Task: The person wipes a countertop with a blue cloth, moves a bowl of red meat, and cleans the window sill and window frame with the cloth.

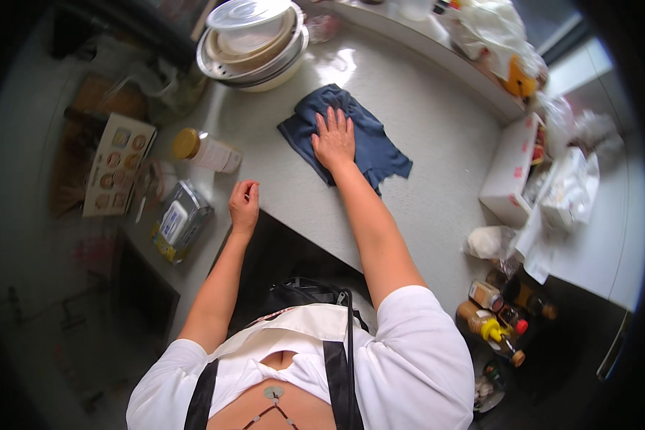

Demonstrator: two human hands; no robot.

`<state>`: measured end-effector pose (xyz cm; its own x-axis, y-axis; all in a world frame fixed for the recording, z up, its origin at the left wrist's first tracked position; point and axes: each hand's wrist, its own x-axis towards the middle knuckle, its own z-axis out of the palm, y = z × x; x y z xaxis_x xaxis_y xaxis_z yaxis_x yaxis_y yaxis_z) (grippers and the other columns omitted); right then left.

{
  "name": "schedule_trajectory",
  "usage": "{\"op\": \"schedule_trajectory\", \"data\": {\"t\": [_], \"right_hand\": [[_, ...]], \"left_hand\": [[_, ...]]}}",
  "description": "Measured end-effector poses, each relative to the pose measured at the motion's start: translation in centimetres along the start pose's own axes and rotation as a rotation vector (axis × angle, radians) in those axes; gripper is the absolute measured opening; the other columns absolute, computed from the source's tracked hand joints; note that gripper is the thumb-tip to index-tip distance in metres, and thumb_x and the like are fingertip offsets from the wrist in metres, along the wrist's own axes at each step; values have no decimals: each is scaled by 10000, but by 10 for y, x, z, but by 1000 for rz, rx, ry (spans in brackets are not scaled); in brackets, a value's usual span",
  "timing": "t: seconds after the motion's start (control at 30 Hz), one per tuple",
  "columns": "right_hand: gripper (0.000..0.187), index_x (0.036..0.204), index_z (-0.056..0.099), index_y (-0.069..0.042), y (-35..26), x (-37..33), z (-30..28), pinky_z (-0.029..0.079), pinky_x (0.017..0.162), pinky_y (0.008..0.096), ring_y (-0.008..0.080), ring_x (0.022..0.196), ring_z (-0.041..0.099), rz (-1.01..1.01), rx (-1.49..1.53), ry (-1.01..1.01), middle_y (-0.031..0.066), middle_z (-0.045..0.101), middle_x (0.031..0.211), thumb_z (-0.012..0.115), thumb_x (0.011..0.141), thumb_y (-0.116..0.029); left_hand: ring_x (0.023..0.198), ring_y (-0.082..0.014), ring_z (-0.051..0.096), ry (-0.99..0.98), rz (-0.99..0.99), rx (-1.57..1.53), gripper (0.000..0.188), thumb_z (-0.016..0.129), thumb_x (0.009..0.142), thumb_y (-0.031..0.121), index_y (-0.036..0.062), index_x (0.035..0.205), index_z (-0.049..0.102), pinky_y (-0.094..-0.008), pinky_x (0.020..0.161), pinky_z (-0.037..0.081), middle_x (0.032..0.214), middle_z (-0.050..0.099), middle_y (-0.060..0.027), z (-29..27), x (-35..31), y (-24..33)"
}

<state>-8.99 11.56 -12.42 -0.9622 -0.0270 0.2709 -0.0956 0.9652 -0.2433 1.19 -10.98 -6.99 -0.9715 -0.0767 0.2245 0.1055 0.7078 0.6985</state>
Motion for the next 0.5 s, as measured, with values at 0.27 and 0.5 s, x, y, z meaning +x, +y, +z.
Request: {"op": "schedule_trajectory", "data": {"t": [0.27, 0.5], "right_hand": [[575, 1238, 454, -36, -76, -6, 13, 196, 1045, 451, 313, 1280, 259, -190, 88, 9, 184, 343, 1350, 541, 775, -365], [653, 1265, 422, -3, -142, -72, -5, 175, 1053, 468, 348, 1288, 253, -257, 142, -110, 209, 335, 1358, 541, 774, -417]], "left_hand": [[736, -284, 543, 169, -111, -30, 102, 526, 856, 134, 45, 874, 573, -360, 649, 429, 801, 558, -116, -31, -23, -34], [790, -291, 549, 222, -120, -103, 113, 507, 867, 124, 40, 896, 577, -362, 687, 433, 843, 572, -123, -31, -24, -47]]}}
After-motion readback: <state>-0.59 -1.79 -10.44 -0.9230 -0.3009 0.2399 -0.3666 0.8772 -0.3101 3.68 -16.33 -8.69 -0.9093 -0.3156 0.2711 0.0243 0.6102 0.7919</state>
